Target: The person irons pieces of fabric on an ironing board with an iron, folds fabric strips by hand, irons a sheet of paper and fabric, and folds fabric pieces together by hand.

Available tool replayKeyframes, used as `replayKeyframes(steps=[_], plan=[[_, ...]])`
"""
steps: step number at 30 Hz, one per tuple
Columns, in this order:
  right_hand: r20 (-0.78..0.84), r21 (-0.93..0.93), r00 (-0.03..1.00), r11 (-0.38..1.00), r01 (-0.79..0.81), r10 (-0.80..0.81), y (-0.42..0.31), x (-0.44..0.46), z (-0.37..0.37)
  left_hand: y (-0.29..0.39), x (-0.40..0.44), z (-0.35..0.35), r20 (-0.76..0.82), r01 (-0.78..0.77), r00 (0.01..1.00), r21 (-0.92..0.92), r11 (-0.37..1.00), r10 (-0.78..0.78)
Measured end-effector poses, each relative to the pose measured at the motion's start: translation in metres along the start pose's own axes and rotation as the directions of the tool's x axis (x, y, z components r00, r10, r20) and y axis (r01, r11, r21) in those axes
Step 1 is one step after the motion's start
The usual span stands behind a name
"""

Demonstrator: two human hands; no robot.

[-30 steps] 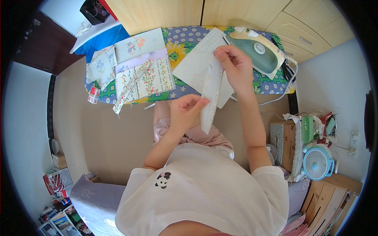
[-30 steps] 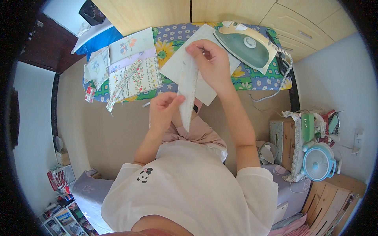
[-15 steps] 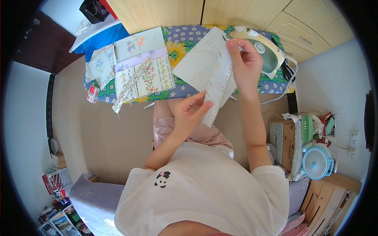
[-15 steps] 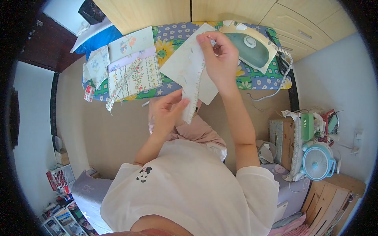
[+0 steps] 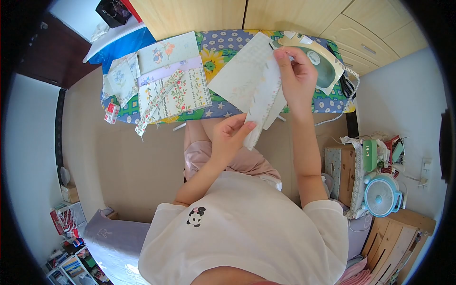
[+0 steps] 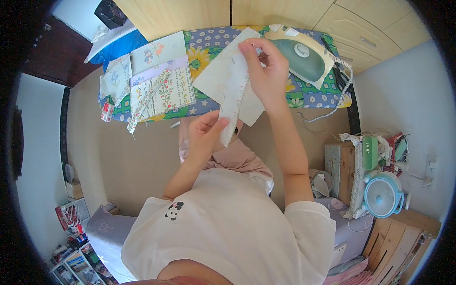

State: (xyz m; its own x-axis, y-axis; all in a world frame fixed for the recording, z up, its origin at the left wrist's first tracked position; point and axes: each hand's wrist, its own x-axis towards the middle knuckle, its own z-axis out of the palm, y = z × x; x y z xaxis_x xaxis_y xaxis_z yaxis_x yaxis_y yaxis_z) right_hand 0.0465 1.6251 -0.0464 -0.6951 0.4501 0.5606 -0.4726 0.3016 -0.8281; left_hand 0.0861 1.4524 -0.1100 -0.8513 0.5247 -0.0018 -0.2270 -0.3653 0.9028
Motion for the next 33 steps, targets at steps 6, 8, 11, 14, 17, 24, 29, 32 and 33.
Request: replayKeyframes(steps=[6, 8, 11, 14, 17, 24, 29, 32, 33], plan=[[0.005, 0.134, 1.0, 0.991, -0.011, 0.011, -0.003, 0.0, 0.001, -0.003, -0.001, -0.001, -0.058, -0.013, 0.998, -0.008, 1.0, 0.012], [-0.007, 0.15, 1.0, 0.989, -0.006, 0.008, -0.004, 0.0, 0.001, -0.002, -0.002, 0.0, -0.057, -0.023, 0.998, -0.027, 0.999, 0.022], [0.006, 0.117, 1.0, 0.993, -0.021, 0.021, -0.002, 0.0, -0.003, -0.003, -0.002, -0.001, -0.072, -0.044, 0.996, -0.013, 0.999, 0.043], [-0.001, 0.147, 1.0, 0.989, -0.031, 0.031, 0.003, 0.001, -0.007, -0.006, -0.002, -0.003, -0.1, -0.101, 0.989, 0.121, 0.987, 0.113], [-0.006, 0.256, 0.991, 0.958, -0.13, 0.136, 0.001, 0.002, -0.007, -0.007, -0.002, -0.003, -0.105, -0.184, 0.97, 0.268, 0.946, 0.219], [-0.055, 0.289, 0.989, 0.951, -0.113, 0.135, 0.004, 0.005, -0.011, -0.01, -0.003, -0.009, -0.08, -0.205, 0.965, 0.354, 0.912, 0.248], [-0.074, 0.164, 0.99, 0.98, -0.108, 0.122, 0.002, 0.005, -0.015, -0.005, -0.002, -0.018, -0.078, -0.016, 0.997, 0.107, 0.994, 0.024], [-0.125, 0.075, 0.988, 0.994, -0.078, 0.087, 0.003, 0.005, -0.016, 0.002, -0.002, -0.018, -0.086, 0.006, 0.996, 0.128, 0.992, 0.005], [-0.121, 0.061, 0.99, 0.996, -0.067, 0.074, 0.004, 0.005, -0.017, 0.005, -0.002, -0.019, -0.096, 0.039, 0.995, 0.156, 0.987, -0.025]])
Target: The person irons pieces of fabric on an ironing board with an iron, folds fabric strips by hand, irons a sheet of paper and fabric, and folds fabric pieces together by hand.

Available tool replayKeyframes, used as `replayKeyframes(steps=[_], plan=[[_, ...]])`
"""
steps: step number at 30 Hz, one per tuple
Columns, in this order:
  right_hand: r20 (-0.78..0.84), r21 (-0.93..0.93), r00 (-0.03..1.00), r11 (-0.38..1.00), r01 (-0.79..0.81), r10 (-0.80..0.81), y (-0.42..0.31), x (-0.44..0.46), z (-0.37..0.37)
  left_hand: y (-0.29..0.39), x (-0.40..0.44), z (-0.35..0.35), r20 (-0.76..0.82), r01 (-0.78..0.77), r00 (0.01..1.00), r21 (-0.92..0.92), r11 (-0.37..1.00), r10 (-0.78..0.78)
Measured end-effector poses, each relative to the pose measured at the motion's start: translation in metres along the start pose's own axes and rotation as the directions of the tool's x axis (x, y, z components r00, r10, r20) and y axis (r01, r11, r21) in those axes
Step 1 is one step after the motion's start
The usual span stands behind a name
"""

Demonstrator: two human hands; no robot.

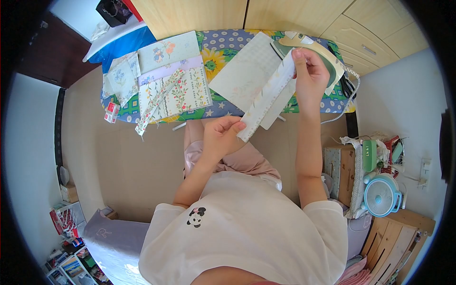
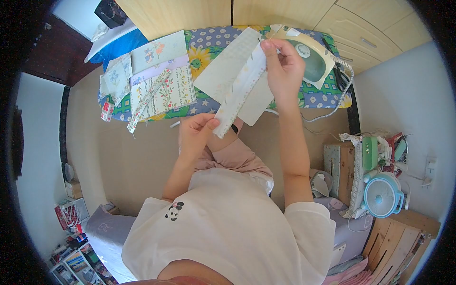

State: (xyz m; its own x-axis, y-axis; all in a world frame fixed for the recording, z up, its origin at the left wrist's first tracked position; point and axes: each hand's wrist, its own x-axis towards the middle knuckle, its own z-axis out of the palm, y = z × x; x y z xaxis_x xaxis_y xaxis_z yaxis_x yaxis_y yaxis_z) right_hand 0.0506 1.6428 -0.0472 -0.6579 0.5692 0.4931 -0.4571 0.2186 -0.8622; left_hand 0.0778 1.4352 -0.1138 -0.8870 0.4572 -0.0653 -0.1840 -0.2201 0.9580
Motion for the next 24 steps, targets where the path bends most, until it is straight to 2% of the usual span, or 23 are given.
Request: replayKeyframes(steps=[3, 7, 9, 16, 18, 19, 21, 22, 24], plan=[[-0.006, -0.017, 1.0, 1.0, 0.0, 0.0, 0.001, 0.0, -0.002, -0.001, 0.0, -0.005, 0.019, 0.04, 0.999, 0.092, 0.995, -0.042], [-0.021, -0.064, 1.0, 0.998, -0.01, 0.009, -0.001, -0.001, -0.003, 0.002, 0.0, -0.006, 0.05, 0.1, 0.993, 0.058, 0.993, -0.103], [-0.03, -0.057, 1.0, 0.998, -0.009, 0.007, 0.0, 0.0, -0.007, -0.002, 0.0, -0.006, 0.066, 0.011, 0.998, 0.029, 0.999, -0.013], [-0.042, -0.091, 0.998, 0.995, 0.044, -0.048, 0.002, -0.005, -0.007, -0.005, 0.0, -0.014, 0.144, 0.025, 0.989, 0.077, 0.997, -0.036], [-0.021, -0.09, 0.998, 0.995, 0.053, -0.055, 0.0, -0.008, -0.004, -0.006, 0.005, -0.018, 0.295, -0.088, 0.955, 0.172, 0.981, 0.034], [0.001, -0.088, 0.998, 0.994, 0.06, -0.061, -0.002, -0.011, -0.001, -0.006, 0.006, -0.017, 0.298, -0.088, 0.954, 0.171, 0.981, 0.034], [0.05, -0.112, 0.997, 0.992, 0.06, -0.054, -0.006, -0.019, 0.005, 0.006, 0.009, -0.007, 0.308, -0.003, 0.951, -0.087, 0.996, 0.03], [0.099, -0.133, 0.994, 0.989, 0.059, -0.046, -0.007, -0.023, 0.008, 0.005, 0.012, -0.004, 0.308, -0.003, 0.951, -0.087, 0.996, 0.029], [0.139, -0.148, 0.99, 0.987, 0.057, -0.036, -0.01, -0.031, 0.016, 0.004, 0.02, 0.004, 0.266, -0.016, 0.961, -0.236, 0.972, 0.08]])
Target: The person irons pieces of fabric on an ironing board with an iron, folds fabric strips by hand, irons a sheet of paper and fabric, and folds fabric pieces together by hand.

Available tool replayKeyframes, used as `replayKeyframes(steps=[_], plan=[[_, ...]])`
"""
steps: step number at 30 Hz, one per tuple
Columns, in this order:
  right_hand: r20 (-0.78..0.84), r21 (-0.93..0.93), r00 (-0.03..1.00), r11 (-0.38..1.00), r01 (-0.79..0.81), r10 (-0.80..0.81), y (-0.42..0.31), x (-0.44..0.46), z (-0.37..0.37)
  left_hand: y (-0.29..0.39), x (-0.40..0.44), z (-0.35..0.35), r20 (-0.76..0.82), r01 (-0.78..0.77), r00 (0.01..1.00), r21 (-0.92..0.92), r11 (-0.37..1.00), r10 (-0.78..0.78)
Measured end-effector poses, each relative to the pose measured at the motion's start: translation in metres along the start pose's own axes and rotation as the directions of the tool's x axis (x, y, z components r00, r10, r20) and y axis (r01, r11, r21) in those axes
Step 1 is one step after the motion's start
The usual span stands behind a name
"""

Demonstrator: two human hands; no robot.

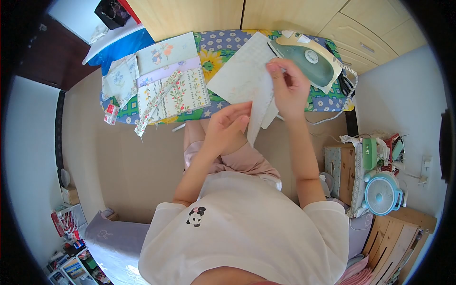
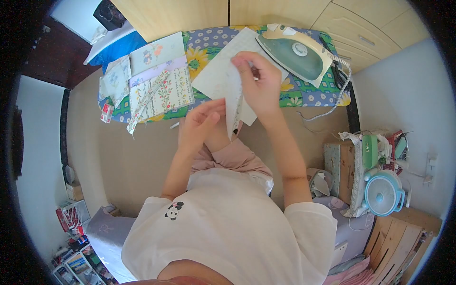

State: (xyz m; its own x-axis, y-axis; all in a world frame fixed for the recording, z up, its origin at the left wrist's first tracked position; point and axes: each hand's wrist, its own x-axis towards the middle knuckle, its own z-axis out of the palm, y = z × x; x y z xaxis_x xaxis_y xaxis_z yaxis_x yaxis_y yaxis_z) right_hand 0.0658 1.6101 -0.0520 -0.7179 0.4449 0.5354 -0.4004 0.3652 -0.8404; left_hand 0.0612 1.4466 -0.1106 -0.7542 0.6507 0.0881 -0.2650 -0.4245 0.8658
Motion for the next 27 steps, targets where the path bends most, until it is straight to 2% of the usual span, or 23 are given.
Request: replayKeyframes(steps=[4, 7, 9, 12, 13, 15, 16, 18, 19, 23, 25, 27], plan=[[0.112, 0.033, 0.993, 0.999, -0.027, 0.023, -0.002, -0.004, 0.007, 0.005, 0.014, 0.007, -0.067, -0.005, 0.998, -0.055, 0.998, 0.001], [0.111, 0.026, 0.993, 0.999, 0.03, -0.033, 0.002, -0.004, 0.005, 0.006, 0.016, 0.006, -0.108, 0.044, 0.993, -0.123, 0.991, -0.057], [0.088, 0.065, 0.996, 0.998, 0.012, -0.018, 0.004, -0.005, 0.004, 0.01, 0.013, 0.013, -0.224, 0.015, 0.975, 0.059, 0.998, -0.002], [0.043, 0.124, 0.999, 0.992, -0.008, 0.003, 0.01, -0.007, 0.003, 0.011, 0.009, 0.017, -0.282, 0.058, 0.959, 0.088, 0.994, -0.031], [0.017, 0.143, 1.0, 0.99, -0.008, 0.005, 0.012, -0.007, 0.004, 0.01, 0.007, 0.018, -0.285, 0.058, 0.958, 0.087, 0.995, -0.031], [-0.028, 0.167, 1.0, 0.986, 0.011, -0.006, 0.011, -0.008, 0.005, 0.006, 0.003, 0.019, -0.299, 0.022, 0.953, 0.251, 0.968, 0.056], [-0.076, 0.189, 0.997, 0.981, 0.032, -0.018, 0.011, -0.009, 0.006, 0.005, 0.001, 0.019, -0.3, 0.022, 0.952, 0.251, 0.968, 0.057], [-0.118, 0.21, 0.992, 0.976, 0.059, -0.034, 0.01, -0.008, 0.006, 0.003, -0.004, 0.02, -0.217, -0.107, 0.957, 0.36, 0.927, 0.195], [-0.16, 0.229, 0.986, 0.97, 0.086, -0.049, 0.01, -0.008, 0.006, 0.002, -0.006, 0.019, -0.218, -0.106, 0.957, 0.361, 0.927, 0.194], [-0.136, 0.298, 0.991, 0.953, 0.062, -0.022, 0.017, -0.01, -0.003, 0.001, -0.011, 0.018, -0.222, -0.147, 0.934, 0.477, 0.866, 0.28], [-0.044, 0.401, 0.997, 0.914, 0.071, -0.058, 0.025, -0.009, -0.008, 0.003, -0.013, 0.016, -0.221, -0.163, 0.923, 0.514, 0.842, 0.314], [0.012, 0.393, 0.999, 0.919, 0.023, -0.031, 0.022, -0.008, -0.016, 0.007, -0.015, 0.014, -0.177, -0.198, 0.902, 0.642, 0.741, 0.395]])
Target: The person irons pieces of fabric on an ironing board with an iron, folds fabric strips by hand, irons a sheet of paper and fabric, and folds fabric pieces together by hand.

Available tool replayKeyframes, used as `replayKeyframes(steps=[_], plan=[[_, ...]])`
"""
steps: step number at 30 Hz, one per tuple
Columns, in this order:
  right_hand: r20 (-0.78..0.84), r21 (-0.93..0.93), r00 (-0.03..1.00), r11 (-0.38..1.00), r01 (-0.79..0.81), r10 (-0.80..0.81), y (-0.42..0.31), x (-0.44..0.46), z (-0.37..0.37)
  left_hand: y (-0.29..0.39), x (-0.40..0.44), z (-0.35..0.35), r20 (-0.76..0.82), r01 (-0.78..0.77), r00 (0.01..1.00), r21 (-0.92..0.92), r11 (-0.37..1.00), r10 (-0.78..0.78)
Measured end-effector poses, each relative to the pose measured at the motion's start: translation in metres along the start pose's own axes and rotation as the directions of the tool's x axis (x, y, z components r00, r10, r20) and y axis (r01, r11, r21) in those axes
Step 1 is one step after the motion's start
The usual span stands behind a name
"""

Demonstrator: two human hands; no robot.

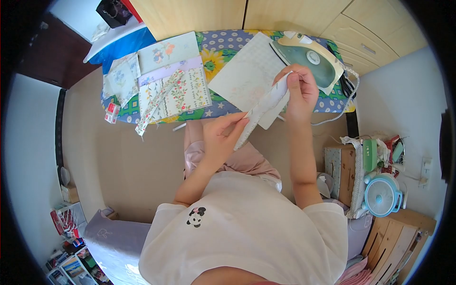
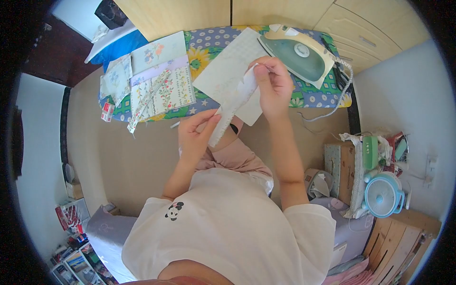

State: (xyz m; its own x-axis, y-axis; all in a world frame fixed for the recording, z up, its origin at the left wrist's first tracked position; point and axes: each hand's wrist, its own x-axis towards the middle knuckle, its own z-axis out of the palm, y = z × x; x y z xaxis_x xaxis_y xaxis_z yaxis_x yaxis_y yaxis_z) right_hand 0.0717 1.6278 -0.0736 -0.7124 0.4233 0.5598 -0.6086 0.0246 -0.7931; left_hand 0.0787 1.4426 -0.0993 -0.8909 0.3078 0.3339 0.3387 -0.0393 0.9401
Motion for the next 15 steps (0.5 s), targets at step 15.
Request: replayKeyframes(steps=[15], plan=[[0.671, -0.562, 0.738, 0.602, 0.567, -0.069, -0.041, 0.014, -0.023, 0.008, 0.022, -0.029, 0.418, -0.119, 0.906, 0.404, 0.907, -0.067]])
